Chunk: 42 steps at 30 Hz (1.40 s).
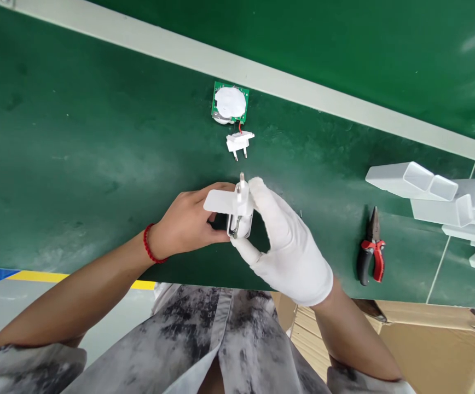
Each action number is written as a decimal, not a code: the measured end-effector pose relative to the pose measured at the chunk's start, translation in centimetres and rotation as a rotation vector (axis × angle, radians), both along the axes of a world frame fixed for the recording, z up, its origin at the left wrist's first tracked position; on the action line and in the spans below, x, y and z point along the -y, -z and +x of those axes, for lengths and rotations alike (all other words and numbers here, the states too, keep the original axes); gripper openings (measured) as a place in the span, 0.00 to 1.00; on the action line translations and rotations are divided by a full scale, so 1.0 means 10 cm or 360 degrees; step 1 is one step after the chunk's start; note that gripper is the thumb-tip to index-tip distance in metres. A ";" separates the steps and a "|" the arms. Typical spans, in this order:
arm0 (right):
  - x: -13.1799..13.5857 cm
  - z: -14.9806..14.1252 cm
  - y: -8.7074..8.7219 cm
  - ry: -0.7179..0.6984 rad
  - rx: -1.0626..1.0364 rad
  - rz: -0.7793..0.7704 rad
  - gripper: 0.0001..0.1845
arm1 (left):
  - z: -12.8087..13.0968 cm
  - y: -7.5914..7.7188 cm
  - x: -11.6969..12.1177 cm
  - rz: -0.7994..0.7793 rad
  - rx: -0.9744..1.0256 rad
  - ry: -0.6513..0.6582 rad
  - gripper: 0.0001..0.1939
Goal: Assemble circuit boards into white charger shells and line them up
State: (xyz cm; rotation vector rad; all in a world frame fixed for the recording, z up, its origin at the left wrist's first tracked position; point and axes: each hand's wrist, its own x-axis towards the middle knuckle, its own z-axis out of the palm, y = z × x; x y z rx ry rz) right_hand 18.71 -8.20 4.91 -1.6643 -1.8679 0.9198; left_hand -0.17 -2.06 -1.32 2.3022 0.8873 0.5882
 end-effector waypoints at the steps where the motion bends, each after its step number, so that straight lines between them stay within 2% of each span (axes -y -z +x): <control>1: 0.02 0.01 0.00 -0.0078 -0.0022 -0.0043 0.54 | 0.01 0.00 0.00 -0.0018 -0.0006 -0.0002 0.26; 3: 0.08 0.04 0.03 -0.0132 -0.0172 -0.0107 0.60 | 0.01 -0.02 0.00 -0.0068 -0.0005 -0.0017 0.27; 4: 0.11 0.06 0.06 -0.0064 -0.0280 -0.0099 0.59 | 0.01 -0.03 -0.01 -0.0108 -0.0001 -0.0016 0.28; 6: 0.17 0.08 0.11 0.0190 -0.0427 -0.0028 0.49 | -0.04 -0.06 -0.04 -0.0263 0.0020 0.0036 0.33; 8: 0.21 0.07 0.15 0.0348 -0.0397 -0.0024 0.39 | -0.12 -0.11 -0.08 -0.0515 0.0120 0.0123 0.42; 11: 0.18 0.02 0.18 0.0322 -0.0175 -0.0121 0.30 | -0.21 -0.23 -0.17 -0.0789 0.0321 0.0122 0.49; 14: 0.13 -0.04 0.20 0.0271 -0.0080 -0.0138 0.29 | -0.14 -0.37 -0.24 -0.0667 0.0328 0.0053 0.41; 16: 0.10 -0.07 0.23 0.0274 -0.0109 -0.0128 0.31 | -0.02 -0.43 -0.28 -0.0561 0.0261 0.0115 0.31; 18: 0.09 -0.09 0.25 0.0296 -0.0197 -0.0165 0.32 | 0.08 -0.44 -0.30 -0.0539 0.0263 0.0156 0.20; 20: 0.10 -0.11 0.25 0.0307 -0.0323 -0.0260 0.31 | 0.13 -0.39 -0.30 -0.0617 0.0392 0.0083 0.14; 24: 0.12 -0.12 0.25 0.0313 -0.0550 -0.0376 0.30 | 0.07 -0.22 -0.30 -0.1002 0.0728 -0.0016 0.18; 27: 0.13 -0.11 0.25 0.0374 -0.0470 -0.0291 0.33 | 0.01 -0.15 -0.32 -0.1154 0.0822 0.0041 0.22; 29: 0.10 -0.07 0.22 0.0352 -0.0231 -0.0067 0.35 | -0.02 -0.15 -0.31 -0.1075 0.0799 0.0123 0.28; 31: 0.04 -0.02 0.17 0.0218 0.0011 0.0109 0.33 | -0.04 -0.15 -0.27 -0.0876 0.0682 0.0220 0.40; 34: -0.11 0.03 0.10 0.0050 0.0108 0.0050 0.26 | -0.04 -0.11 -0.17 -0.0536 0.0434 0.0207 0.57; 37: -0.23 0.00 0.10 0.0076 -0.0008 -0.0030 0.18 | 0.00 -0.03 -0.09 -0.0412 0.0351 0.0104 0.60; 42: -0.27 -0.14 0.19 0.0194 -0.0078 0.0264 0.11 | 0.02 0.00 -0.09 -0.0544 0.0401 0.0012 0.61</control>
